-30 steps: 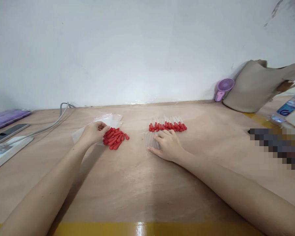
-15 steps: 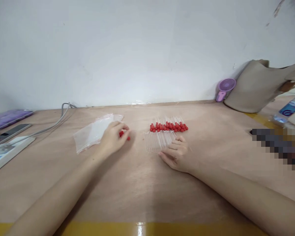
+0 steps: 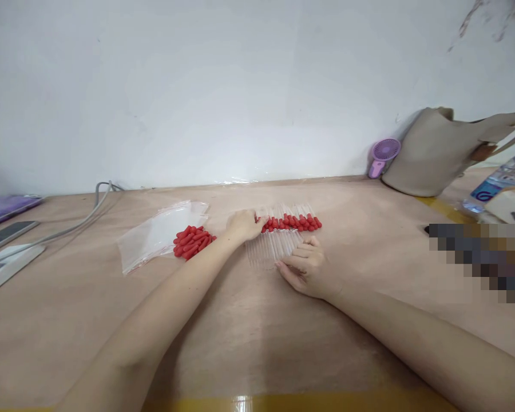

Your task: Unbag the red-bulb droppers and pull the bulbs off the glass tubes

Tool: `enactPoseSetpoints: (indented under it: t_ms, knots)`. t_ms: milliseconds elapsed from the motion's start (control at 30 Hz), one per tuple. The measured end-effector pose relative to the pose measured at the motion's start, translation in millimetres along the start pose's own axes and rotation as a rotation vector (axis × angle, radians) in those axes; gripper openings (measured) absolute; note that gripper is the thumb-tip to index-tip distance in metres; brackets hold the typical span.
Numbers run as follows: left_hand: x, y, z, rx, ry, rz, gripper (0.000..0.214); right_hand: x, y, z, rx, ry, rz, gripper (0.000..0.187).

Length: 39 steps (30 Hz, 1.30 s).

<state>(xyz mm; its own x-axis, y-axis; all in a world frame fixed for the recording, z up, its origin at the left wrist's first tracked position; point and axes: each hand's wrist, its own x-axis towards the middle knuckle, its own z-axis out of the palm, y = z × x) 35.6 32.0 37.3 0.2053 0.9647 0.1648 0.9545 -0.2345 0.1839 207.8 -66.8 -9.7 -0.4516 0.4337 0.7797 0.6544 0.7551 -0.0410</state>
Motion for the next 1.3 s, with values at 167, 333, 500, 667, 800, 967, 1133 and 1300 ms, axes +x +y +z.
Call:
enactPoseSetpoints:
  t_ms: [167, 333, 500, 667, 800, 967, 1133, 1300]
  knots:
    - [1, -6, 4.0, 0.003, 0.035, 0.026, 0.036, 1, 0, -1, -0.017, 0.003, 0.006, 0.034]
    - [-5, -12, -5.0, -0.015, 0.101, 0.026, 0.028, 3, 1, -3, -0.034, 0.04, 0.032, 0.031]
    - [-53, -26, -16.2, -0.098, 0.201, 0.21, 0.021, 7, 0, -7, -0.063, 0.179, 0.135, 0.014]
    - [-108, -44, 0.9, -0.185, 0.319, 0.498, 0.013, 11, -2, -11, -0.052, 0.077, -0.018, 0.041]
    - [-117, -45, 12.9, -0.223, 0.454, 0.614, 0.007, 12, -2, -9, -0.059, -0.073, -0.12, 0.039]
    - [-114, -38, 9.3, -0.233, 0.483, 0.69, 0.006, 11, 0, -2, -0.017, -0.06, -0.155, 0.016]
    - [-114, -29, 1.4, -0.141, 0.457, 0.717, 0.03, 11, -1, 3, 0.055, -0.053, -0.171, 0.015]
    - [-110, -25, 4.3, -0.097, 0.446, 0.809, 0.02, 12, -2, 8, 0.14, -0.051, -0.188, 0.014]
